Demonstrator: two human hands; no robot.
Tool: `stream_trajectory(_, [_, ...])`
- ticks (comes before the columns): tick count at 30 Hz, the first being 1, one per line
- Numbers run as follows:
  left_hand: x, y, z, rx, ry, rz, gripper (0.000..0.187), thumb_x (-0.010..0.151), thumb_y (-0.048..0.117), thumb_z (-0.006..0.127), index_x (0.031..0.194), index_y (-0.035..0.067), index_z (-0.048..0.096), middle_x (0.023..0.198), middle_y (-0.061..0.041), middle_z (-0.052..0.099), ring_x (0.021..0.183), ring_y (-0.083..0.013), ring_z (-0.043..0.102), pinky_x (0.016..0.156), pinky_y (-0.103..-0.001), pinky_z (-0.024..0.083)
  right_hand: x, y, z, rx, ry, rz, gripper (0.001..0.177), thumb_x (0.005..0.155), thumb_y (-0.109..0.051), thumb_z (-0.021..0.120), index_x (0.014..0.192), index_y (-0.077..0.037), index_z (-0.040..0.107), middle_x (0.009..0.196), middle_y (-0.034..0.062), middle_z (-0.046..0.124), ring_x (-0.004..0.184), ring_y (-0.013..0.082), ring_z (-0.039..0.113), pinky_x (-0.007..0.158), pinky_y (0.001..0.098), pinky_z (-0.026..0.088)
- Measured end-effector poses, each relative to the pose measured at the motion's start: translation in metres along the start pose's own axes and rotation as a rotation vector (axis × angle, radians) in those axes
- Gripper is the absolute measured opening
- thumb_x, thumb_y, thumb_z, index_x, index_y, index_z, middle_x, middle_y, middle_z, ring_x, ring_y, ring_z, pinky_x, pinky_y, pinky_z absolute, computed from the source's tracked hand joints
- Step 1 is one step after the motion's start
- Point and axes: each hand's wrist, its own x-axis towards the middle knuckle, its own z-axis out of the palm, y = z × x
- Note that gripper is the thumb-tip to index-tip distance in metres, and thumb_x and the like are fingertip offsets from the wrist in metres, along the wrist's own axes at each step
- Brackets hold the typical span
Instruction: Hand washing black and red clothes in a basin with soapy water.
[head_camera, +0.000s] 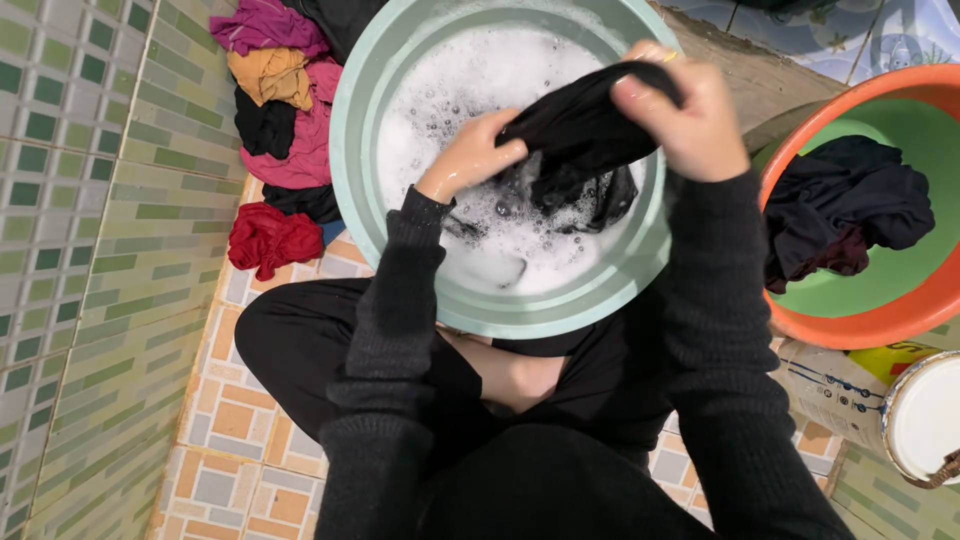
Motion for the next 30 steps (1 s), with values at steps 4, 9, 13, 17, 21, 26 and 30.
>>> stream_trajectory(4, [0.02,-0.032,0.007,-0.052,0.128,-0.018,0.028,0.094,0.024,0.066,0.108,0.0,0.067,0.085,-0.005,0.065,0.075,-0.0148,0.061,0.071,-0.036,0.05,0.012,0.032,-0.003,0.058,0.127,0.093,0.032,0.117,-0.022,0.065,0.102,0.006,0.06,0.086,0.0015,0.056,0.077,0.0107,0.047,0.072,0.0262,0.038])
stream_trajectory(9, [0.025,-0.036,0.022,-0.566,0.528,-0.449,0.042,0.092,0.018,0.061,0.125,0.0,0.043,0.1,-0.019,0.06,0.069,-0.0299,0.063,0.069,-0.052,0.054,0.051,0.104,0.064,-0.365,-0.04,0.163,0.046,0.105,-0.009,0.061,0.146,-0.013,0.04,0.126,0.0184,0.069,0.1,0.032,0.071,0.085,0.0398,0.059])
stream_trajectory(13, [0.036,-0.132,0.04,-0.583,0.579,-0.413,0.063,0.091,0.011,0.059,0.146,0.005,0.029,0.134,-0.024,0.05,0.109,-0.0306,0.054,0.095,-0.052,0.043,0.06,0.191,0.116,-0.669,-0.055,-0.073,0.079,0.083,0.0,0.07,0.155,-0.015,0.04,0.128,0.0268,0.065,0.1,0.0433,0.066,0.083,0.0495,0.054])
stream_trajectory(17, [0.033,-0.12,0.031,-0.641,0.533,-0.368,0.068,0.093,0.017,0.049,0.157,0.007,0.03,0.158,-0.021,0.036,0.139,-0.03,0.045,0.114,-0.048,0.036,0.065,0.269,0.136,-0.512,-0.114,0.226,0.052,0.098,-0.002,0.061,0.147,-0.017,0.056,0.125,0.0138,0.071,0.107,0.0253,0.07,0.089,0.0398,0.055])
stream_trajectory(21, [0.02,-0.066,0.017,-0.952,0.569,-0.455,0.058,0.105,0.037,0.047,0.154,0.006,0.04,0.151,-0.017,0.046,0.137,-0.0276,0.049,0.109,-0.049,0.042,0.053,0.182,0.159,-0.034,0.088,0.139,0.021,0.1,-0.021,0.069,0.102,-0.001,0.074,0.096,0.0118,0.073,0.085,0.0247,0.07,0.074,0.041,0.057])
stream_trajectory(26, [0.029,-0.151,0.047,-1.191,0.332,-0.224,0.045,0.105,0.04,0.055,0.139,0.012,0.047,0.123,-0.01,0.056,0.109,-0.0222,0.056,0.087,-0.04,0.05,0.064,0.146,0.161,-0.687,0.102,-0.178,0.028,0.102,-0.03,0.065,0.087,-0.011,0.077,0.078,0.0088,0.074,0.064,0.0279,0.069,0.061,0.0379,0.056])
stream_trajectory(30, [0.04,-0.097,0.043,-1.22,0.354,-0.38,0.035,0.108,0.047,0.052,0.111,0.013,0.06,0.085,-0.001,0.063,0.063,-0.0133,0.056,0.041,-0.028,0.038,0.068,0.142,0.144,-0.55,0.413,-0.152,0.028,0.106,-0.024,0.063,0.089,-0.006,0.076,0.079,0.0142,0.072,0.065,0.0298,0.069,0.06,0.0392,0.053])
